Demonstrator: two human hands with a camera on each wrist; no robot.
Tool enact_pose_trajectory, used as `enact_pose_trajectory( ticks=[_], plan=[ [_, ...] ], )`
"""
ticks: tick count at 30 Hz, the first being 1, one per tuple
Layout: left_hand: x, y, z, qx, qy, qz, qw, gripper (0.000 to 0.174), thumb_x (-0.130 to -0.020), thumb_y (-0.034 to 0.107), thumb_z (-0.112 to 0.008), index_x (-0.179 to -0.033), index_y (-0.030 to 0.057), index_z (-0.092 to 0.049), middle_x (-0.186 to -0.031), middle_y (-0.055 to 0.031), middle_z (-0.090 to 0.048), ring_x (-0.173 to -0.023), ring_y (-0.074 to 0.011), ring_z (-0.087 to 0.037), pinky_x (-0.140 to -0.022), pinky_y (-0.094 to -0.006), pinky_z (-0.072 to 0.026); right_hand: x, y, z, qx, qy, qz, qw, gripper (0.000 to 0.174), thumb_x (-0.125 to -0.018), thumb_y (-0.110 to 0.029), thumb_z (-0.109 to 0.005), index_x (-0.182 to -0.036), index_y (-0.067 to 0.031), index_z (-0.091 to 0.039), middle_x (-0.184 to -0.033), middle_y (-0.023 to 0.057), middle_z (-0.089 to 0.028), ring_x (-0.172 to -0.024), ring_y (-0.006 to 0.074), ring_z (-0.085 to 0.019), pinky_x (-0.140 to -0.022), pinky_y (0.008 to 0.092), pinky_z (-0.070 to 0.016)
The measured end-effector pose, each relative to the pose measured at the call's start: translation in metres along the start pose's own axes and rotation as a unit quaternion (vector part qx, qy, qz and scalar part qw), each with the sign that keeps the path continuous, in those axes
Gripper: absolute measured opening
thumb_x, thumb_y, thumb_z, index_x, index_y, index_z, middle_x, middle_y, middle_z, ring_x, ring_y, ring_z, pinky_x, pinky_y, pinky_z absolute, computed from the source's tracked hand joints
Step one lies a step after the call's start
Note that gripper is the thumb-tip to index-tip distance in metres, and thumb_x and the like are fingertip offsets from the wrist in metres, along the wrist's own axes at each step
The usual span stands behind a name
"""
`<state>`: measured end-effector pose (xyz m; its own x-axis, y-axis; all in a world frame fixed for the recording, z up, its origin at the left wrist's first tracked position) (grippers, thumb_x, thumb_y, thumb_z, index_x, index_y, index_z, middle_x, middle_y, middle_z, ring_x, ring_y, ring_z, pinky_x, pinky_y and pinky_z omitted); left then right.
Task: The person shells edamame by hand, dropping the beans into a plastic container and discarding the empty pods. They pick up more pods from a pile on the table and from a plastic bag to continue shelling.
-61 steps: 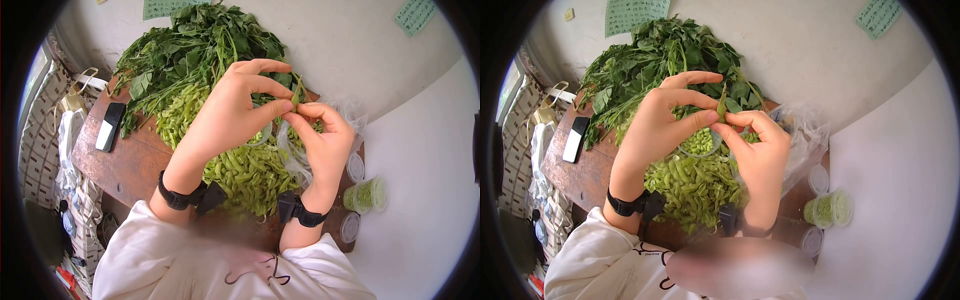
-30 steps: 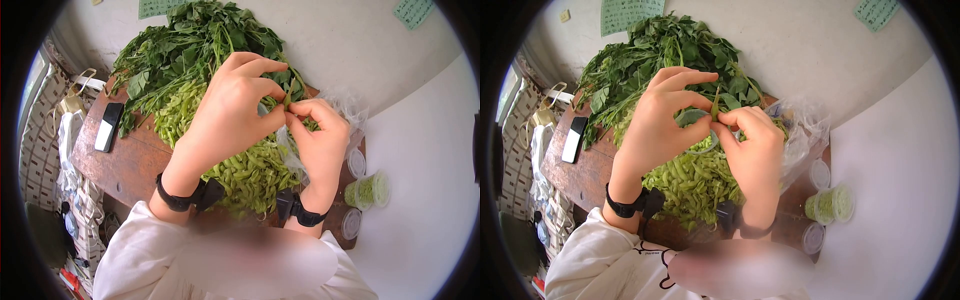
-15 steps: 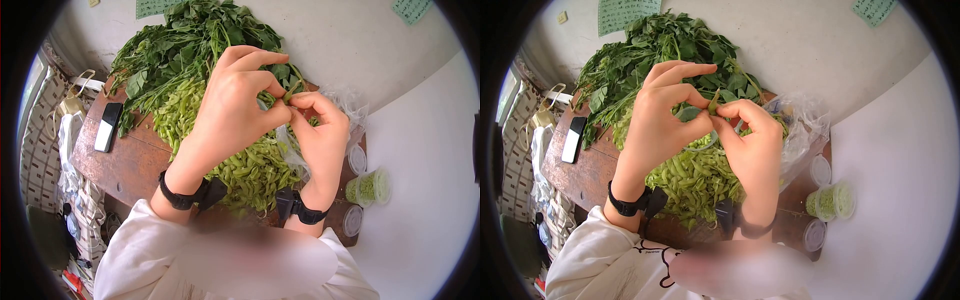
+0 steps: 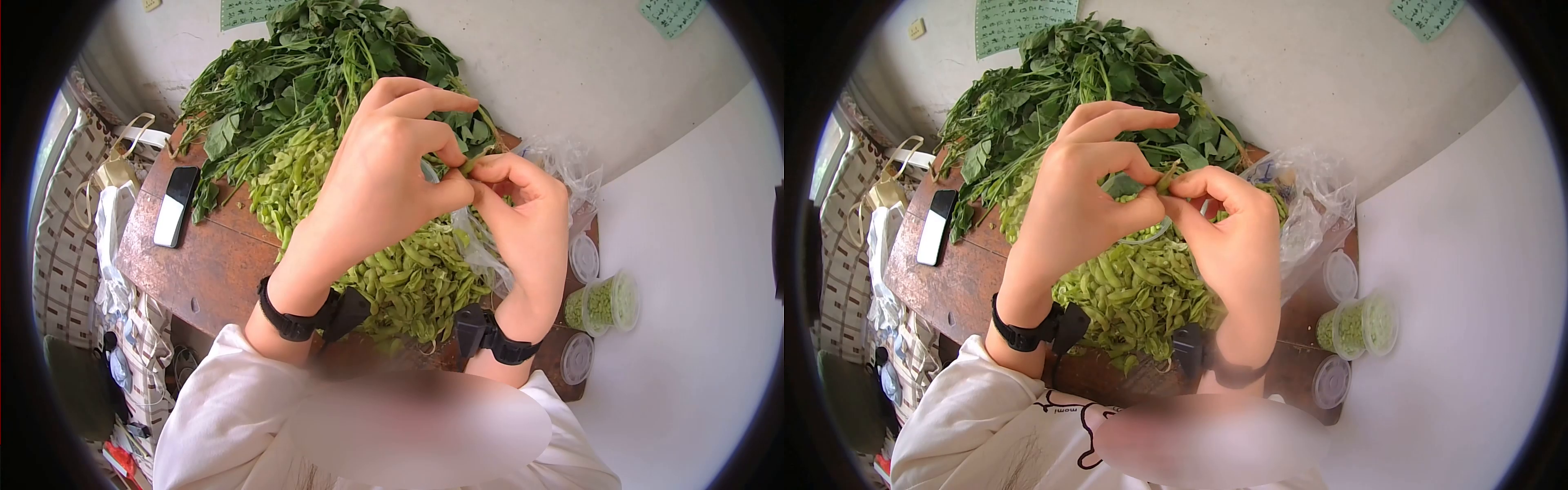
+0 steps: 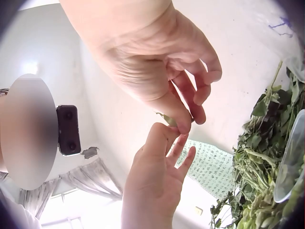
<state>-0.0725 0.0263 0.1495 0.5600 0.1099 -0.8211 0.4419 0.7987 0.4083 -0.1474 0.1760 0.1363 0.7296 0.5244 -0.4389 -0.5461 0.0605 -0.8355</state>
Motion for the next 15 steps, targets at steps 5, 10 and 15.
enact_pose_trajectory(
  ticks=[5,10,15],
  plan=[
    [0.0010,-0.0015,-0.0003,0.043,-0.015,0.021,0.999,0.010,-0.065,0.002,-0.073,-0.067,0.0015,-0.063,-0.123,-0.0086,-0.073,-0.115,-0.0327,-0.062,-0.097,-0.0414,-0.0504,0.0009,0.0049,0.0030,-0.067,-0.014,-0.034,0.997,0.008,-0.084,0.004,-0.076,-0.089,0.0016,-0.071,-0.078,-0.0003,-0.070,-0.066,0.0036,-0.053,-0.059,0.0223,-0.0417],
    [0.0015,-0.0043,-0.0020,0.045,-0.031,0.051,0.997,0.010,-0.069,0.006,-0.075,-0.077,0.0013,-0.070,-0.128,-0.0119,-0.071,-0.118,-0.0332,-0.062,-0.102,-0.0425,-0.0476,0.0008,0.0060,0.0055,-0.064,0.007,-0.056,0.996,0.008,-0.085,0.003,-0.077,-0.091,0.0020,-0.072,-0.077,-0.0016,-0.068,-0.066,0.0026,-0.053,-0.058,0.0213,-0.0410],
    [0.0021,-0.0050,-0.0019,0.068,-0.046,0.078,0.994,0.016,-0.074,0.009,-0.077,-0.088,0.0024,-0.076,-0.131,-0.0122,-0.070,-0.120,-0.0322,-0.062,-0.104,-0.0420,-0.0469,0.0018,0.0042,0.0073,-0.037,0.011,-0.048,0.998,0.010,-0.085,0.002,-0.078,-0.093,0.0021,-0.073,-0.076,-0.0026,-0.067,-0.066,0.0024,-0.053,-0.057,0.0209,-0.0403]
  ],
)
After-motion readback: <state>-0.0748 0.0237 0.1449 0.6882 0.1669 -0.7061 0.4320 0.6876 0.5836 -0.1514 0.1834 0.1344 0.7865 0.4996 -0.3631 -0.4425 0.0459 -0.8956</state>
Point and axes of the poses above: each hand's wrist, its own x-axis away from the middle knuckle, its own z-axis out of the back of the hand, y = z × x, the point moved 4 cm from there along -x, towards the middle knuckle
